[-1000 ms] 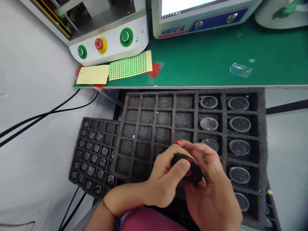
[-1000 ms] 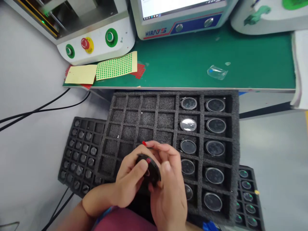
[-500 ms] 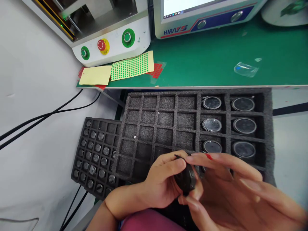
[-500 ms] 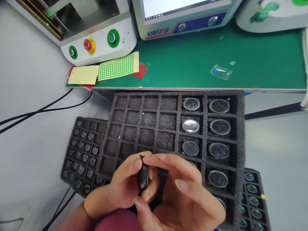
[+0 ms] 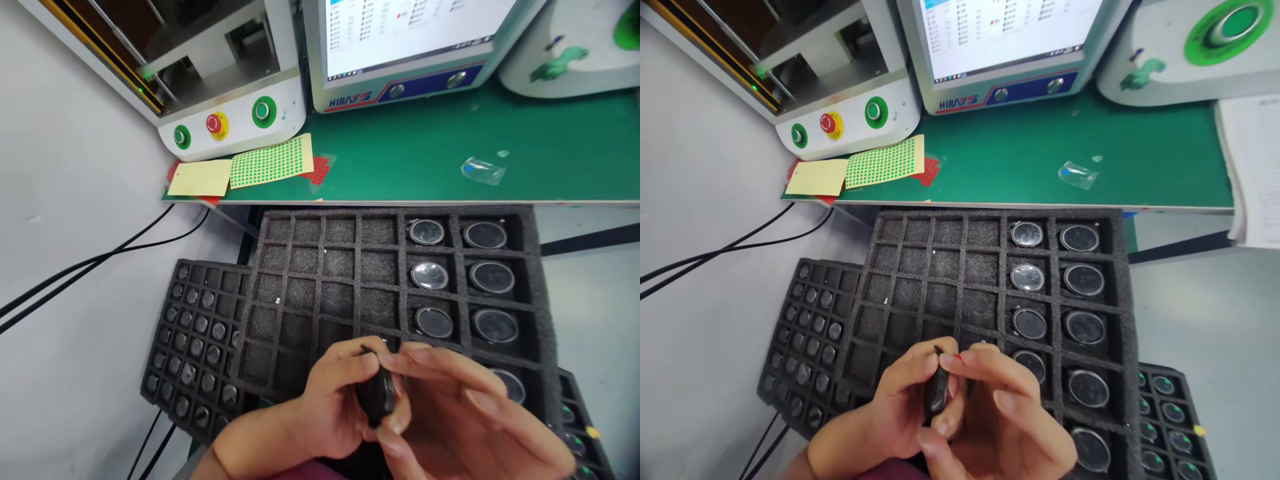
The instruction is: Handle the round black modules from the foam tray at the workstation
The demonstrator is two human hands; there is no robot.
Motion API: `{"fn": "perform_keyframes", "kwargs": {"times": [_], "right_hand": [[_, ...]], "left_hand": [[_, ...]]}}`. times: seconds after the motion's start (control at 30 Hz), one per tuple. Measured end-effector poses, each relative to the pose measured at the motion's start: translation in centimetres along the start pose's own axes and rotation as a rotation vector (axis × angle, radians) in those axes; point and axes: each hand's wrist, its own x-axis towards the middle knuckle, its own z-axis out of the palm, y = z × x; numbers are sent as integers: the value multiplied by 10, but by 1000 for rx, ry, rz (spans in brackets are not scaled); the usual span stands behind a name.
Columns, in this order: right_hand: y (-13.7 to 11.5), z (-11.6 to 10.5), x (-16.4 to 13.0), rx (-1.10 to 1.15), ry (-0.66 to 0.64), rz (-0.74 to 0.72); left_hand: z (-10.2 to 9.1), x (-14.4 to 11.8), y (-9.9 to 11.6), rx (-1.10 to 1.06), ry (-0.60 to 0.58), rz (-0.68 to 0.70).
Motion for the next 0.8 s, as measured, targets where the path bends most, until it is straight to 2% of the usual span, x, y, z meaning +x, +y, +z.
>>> {"fn": "perform_keyframes", "kwargs": {"times": [0.07,0.17,0.3,0.4,0.47,0.5,0.53,0.6,0.67,0.73,0.8], "right_hand": [[-4,0,14,23,-50,-80],[-10,1,24,40,-84,-90],[-12,8,24,154,42,-121],[-7,7,24,230,85,-120],[0,0,27,243,79,-61],[4,-4,30,233,122,0],[8,-10,34,218,201,77],[16,-20,42,207,425,280],[21,-29,51,241,605,469],[26,-37,57,289,652,591],[29,-44,62,294,654,633]], "left_hand": [[-1,1,0,4,-12,3],[-2,1,-2,18,-66,21],[-2,-5,-7,43,-123,18],[0,-3,0,162,-107,13],[4,12,17,403,-45,32],[7,25,30,582,11,71],[10,41,46,800,80,124],[15,81,79,1315,243,343],[19,125,111,1918,413,538],[21,166,135,2125,467,625],[21,199,148,2235,458,638]]}}
